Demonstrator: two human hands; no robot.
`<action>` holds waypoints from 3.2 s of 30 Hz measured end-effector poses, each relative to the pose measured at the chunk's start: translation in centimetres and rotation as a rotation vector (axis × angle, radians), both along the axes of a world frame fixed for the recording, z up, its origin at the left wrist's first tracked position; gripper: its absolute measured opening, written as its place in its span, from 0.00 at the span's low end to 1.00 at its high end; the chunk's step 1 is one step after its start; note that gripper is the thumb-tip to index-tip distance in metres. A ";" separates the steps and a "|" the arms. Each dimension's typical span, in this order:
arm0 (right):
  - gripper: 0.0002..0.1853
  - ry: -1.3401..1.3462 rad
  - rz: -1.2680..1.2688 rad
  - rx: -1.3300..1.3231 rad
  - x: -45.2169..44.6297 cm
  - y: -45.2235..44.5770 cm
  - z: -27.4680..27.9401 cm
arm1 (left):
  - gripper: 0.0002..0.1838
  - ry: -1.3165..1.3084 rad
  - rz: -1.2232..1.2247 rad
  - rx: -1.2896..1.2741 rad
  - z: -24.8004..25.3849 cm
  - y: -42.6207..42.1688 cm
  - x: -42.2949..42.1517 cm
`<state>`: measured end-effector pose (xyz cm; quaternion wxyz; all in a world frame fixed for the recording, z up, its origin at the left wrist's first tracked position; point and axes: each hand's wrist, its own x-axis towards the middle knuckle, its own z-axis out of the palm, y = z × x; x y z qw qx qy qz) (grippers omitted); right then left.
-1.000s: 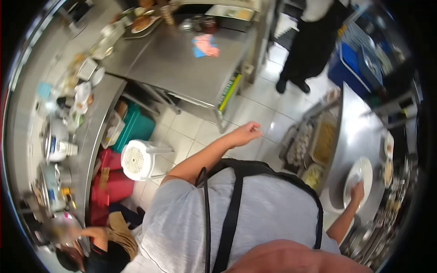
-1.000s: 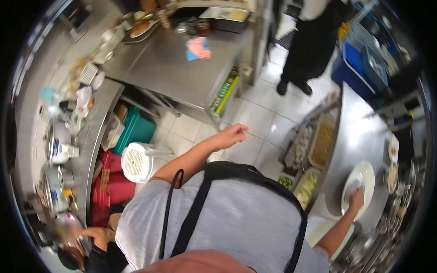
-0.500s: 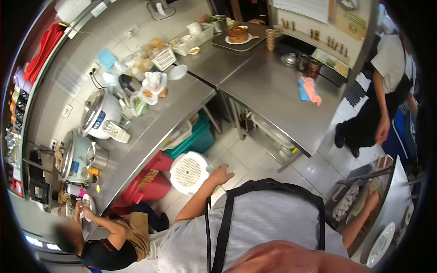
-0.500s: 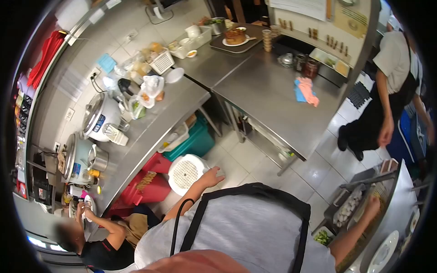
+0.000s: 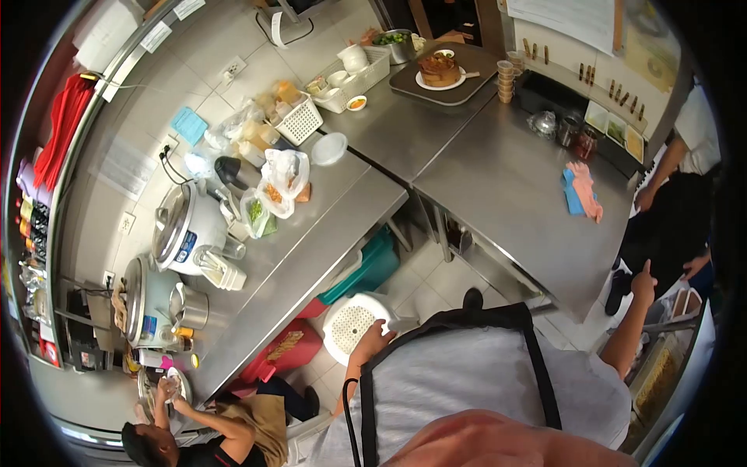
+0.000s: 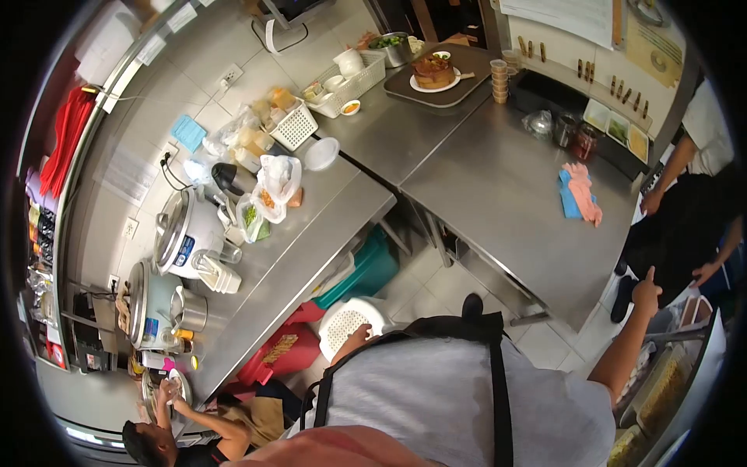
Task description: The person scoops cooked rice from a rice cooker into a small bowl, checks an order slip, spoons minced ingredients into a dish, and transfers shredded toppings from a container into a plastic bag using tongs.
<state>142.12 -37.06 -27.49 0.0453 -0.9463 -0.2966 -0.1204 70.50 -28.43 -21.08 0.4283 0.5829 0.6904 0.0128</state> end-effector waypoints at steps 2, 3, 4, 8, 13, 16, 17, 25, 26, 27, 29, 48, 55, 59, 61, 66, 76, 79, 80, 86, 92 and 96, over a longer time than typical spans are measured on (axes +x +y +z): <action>0.16 0.081 0.107 -0.146 -0.8 4.6 4.7 | 0.31 -0.026 0.010 -0.005 0.1 2.7 0.3; 0.16 0.108 0.041 -0.080 -3.3 7.5 8.0 | 0.31 -0.041 0.020 -0.011 0.4 4.1 0.2; 0.16 0.135 -0.027 -0.015 -6.0 10.1 11.1 | 0.30 -0.056 0.029 -0.018 0.8 5.5 0.1; 0.09 -0.223 0.226 -0.083 -1.1 19.2 5.7 | 0.27 -0.305 0.007 0.170 0.0 12.4 -2.4; 0.09 0.392 0.092 0.118 -11.9 27.5 10.4 | 0.22 -0.264 0.112 0.408 -0.6 19.5 -7.5; 0.14 0.190 0.101 -0.083 -14.8 30.4 7.8 | 0.24 -0.069 0.051 0.206 9.4 20.8 -2.6; 0.13 0.174 0.054 -0.081 -15.4 30.8 7.5 | 0.22 -0.054 -0.028 0.275 6.6 22.9 -5.8; 0.27 0.383 -0.004 -0.014 -15.2 29.3 7.3 | 0.24 -0.219 -0.317 0.644 14.5 39.6 -4.5; 0.29 0.473 -0.066 0.008 -15.7 29.4 8.6 | 0.24 -0.250 -0.292 0.557 17.0 40.9 -3.3; 0.31 0.540 -0.133 0.020 -16.4 29.6 10.2 | 0.23 -0.440 -0.255 0.650 18.0 42.4 -2.4; 0.35 0.361 -0.096 -0.020 -16.8 29.8 10.5 | 0.22 -0.272 -0.484 0.745 21.5 47.1 -2.3; 0.12 0.364 0.841 0.331 -34.3 49.6 7.3 | 0.23 0.248 -0.085 1.692 43.4 79.1 8.4; 0.10 0.410 0.810 0.370 -33.9 49.9 6.8 | 0.23 0.484 0.293 1.548 48.3 88.5 7.2; 0.09 0.406 0.814 0.376 -33.9 50.2 7.2 | 0.19 0.398 0.408 1.424 50.6 96.0 3.7; 0.08 0.404 0.818 0.383 -33.9 50.2 7.3 | 0.16 0.725 0.199 1.467 51.6 97.7 2.4; 0.08 0.387 0.823 0.385 -34.2 50.2 7.5 | 0.11 0.143 0.445 1.894 47.4 92.2 5.9; 0.07 0.314 0.839 0.389 -34.3 49.7 6.5 | 0.05 -1.176 -0.077 1.379 35.7 73.4 7.7; 0.06 0.310 0.841 0.378 -34.2 49.7 6.2 | 0.04 -1.226 -0.016 1.292 33.0 69.4 6.0; 0.06 0.329 0.811 0.377 -34.2 49.7 6.0 | 0.03 -1.243 0.022 1.277 32.1 67.8 5.5; 0.19 1.470 0.686 0.462 -39.0 52.7 11.0 | 0.04 -0.887 -0.023 0.840 16.0 56.7 5.9; 0.15 1.847 1.027 0.574 -51.5 54.9 15.0 | 0.05 -0.894 0.109 0.470 6.7 46.0 4.1; 0.12 1.777 1.156 0.425 -56.3 54.9 14.1 | 0.16 -1.236 0.314 0.616 5.7 44.7 0.7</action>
